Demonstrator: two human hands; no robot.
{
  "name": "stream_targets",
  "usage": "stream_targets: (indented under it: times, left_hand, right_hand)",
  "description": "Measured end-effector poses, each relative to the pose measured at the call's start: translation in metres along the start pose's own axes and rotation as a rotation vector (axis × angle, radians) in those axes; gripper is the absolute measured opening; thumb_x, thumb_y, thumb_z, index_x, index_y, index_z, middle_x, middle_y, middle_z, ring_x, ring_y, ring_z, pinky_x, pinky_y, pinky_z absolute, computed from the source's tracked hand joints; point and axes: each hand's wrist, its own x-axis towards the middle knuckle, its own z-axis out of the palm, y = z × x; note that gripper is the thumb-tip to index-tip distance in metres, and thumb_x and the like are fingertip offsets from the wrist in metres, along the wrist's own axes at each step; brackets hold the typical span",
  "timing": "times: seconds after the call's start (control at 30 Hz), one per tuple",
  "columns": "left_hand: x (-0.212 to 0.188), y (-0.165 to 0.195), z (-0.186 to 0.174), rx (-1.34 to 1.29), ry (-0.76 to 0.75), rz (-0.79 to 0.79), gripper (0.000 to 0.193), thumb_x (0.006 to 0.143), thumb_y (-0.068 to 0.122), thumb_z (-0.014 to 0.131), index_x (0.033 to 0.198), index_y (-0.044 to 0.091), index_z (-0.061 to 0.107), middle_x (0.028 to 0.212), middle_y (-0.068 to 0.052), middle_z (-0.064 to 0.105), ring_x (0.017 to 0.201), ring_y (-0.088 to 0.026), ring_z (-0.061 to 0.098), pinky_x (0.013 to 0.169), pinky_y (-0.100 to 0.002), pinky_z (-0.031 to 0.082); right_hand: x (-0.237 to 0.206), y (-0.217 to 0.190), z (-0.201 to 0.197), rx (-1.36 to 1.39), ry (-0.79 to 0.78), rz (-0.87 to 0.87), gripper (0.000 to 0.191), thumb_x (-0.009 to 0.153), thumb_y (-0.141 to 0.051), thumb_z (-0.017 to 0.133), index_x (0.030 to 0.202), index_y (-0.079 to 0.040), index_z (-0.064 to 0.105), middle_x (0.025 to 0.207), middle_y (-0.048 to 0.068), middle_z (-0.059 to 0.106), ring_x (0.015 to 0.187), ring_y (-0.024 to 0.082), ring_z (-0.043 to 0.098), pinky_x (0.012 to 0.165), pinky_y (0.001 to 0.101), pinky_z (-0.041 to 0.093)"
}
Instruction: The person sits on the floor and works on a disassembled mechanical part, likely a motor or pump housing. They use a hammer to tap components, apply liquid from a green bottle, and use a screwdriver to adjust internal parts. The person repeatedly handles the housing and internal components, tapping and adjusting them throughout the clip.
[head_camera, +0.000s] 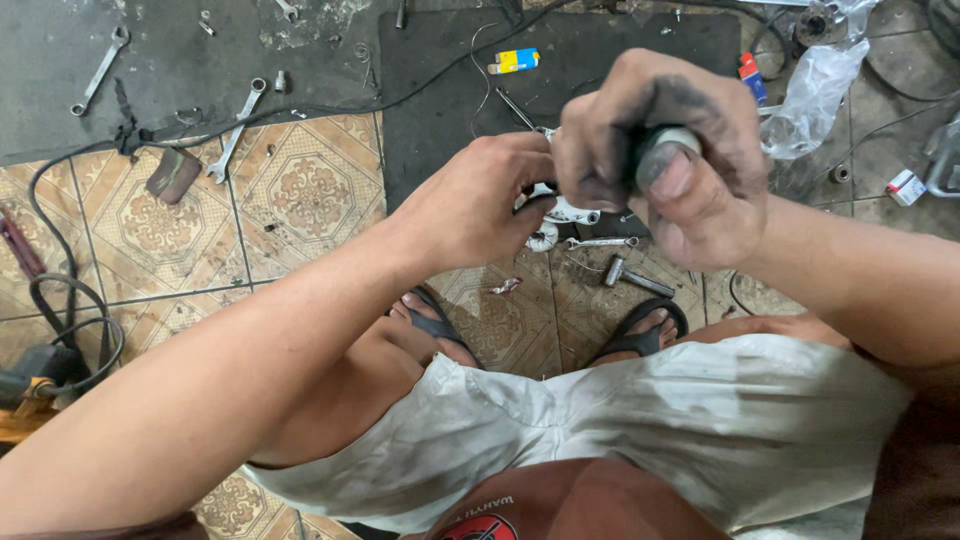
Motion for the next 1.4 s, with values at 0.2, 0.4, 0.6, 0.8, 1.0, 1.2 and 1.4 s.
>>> stream_targets:
  times: [0.2,0.4,0.6,0.8,1.0,1.2,1.4]
  left_hand:
    - [0.000,0.005,0.001,0.049,0.048,-0.036,0.017,0.093,0.015,0.073,0.107,0.005,0.074,0.094,-0.018,0.072,0.088,-0.037,0.071,0.079,-0.046,0.057]
    - [0.004,0.011,0.009,0.200,-0.025,-0.066,0.010,0.091,0.008,0.064,0.091,-0.002,0.067,0.086,-0.019,0.070,0.082,-0.041,0.070,0.074,-0.050,0.055]
    - [0.005,0.013,0.011,0.296,-0.125,-0.126,0.018,0.080,-0.001,0.059,0.097,-0.003,0.064,0.089,-0.020,0.071,0.084,-0.041,0.071,0.074,-0.048,0.057]
    - [0.006,0.015,0.010,0.270,-0.075,-0.187,0.020,0.088,0.012,0.067,0.102,-0.001,0.066,0.082,-0.022,0.071,0.082,-0.043,0.071,0.072,-0.052,0.056]
    - [0.011,0.012,0.018,0.297,-0.078,-0.201,0.021,0.076,0.002,0.064,0.096,0.002,0.069,0.084,-0.021,0.072,0.081,-0.042,0.071,0.073,-0.051,0.058]
    - [0.009,0.007,0.016,0.393,-0.176,-0.122,0.021,0.073,0.001,0.062,0.093,0.001,0.070,0.083,-0.021,0.072,0.080,-0.042,0.072,0.072,-0.050,0.058]
    - [0.009,0.012,0.008,0.269,-0.165,-0.231,0.026,0.082,0.001,0.061,0.107,0.000,0.066,0.077,-0.023,0.070,0.076,-0.043,0.070,0.070,-0.051,0.058]
  right_hand:
    - [0.008,-0.011,-0.019,-0.298,-0.187,-0.123,0.037,0.120,-0.036,0.050,0.128,0.000,0.052,0.110,0.018,0.064,0.086,0.018,0.061,0.079,0.0253,0.050]
    - [0.016,-0.036,-0.029,-0.754,-0.337,-0.196,0.033,0.092,-0.003,0.064,0.123,0.006,0.057,0.113,0.026,0.069,0.102,0.036,0.075,0.085,0.0389,0.063]
    - [0.005,-0.048,-0.025,-1.173,-0.341,-0.223,0.041,0.077,-0.005,0.081,0.117,-0.005,0.070,0.108,0.015,0.076,0.082,0.026,0.075,0.062,0.0323,0.057]
    - [0.006,-0.047,-0.015,-1.552,-0.211,-0.321,0.038,0.078,-0.029,0.091,0.101,-0.004,0.075,0.081,0.007,0.072,0.059,0.021,0.066,0.049,0.0324,0.047]
    - [0.012,-0.050,-0.003,-1.670,-0.175,-0.188,0.045,0.079,-0.047,0.087,0.091,-0.007,0.071,0.072,0.004,0.066,0.062,0.024,0.067,0.057,0.0388,0.050]
    - [0.008,-0.054,-0.009,-1.197,-0.276,-0.161,0.035,0.088,-0.012,0.074,0.118,0.003,0.065,0.108,0.015,0.070,0.096,0.031,0.074,0.082,0.0343,0.061]
    - [0.005,-0.042,-0.014,-1.400,-0.145,-0.298,0.032,0.086,-0.021,0.087,0.104,-0.001,0.071,0.089,0.012,0.071,0.069,0.028,0.071,0.056,0.0368,0.053]
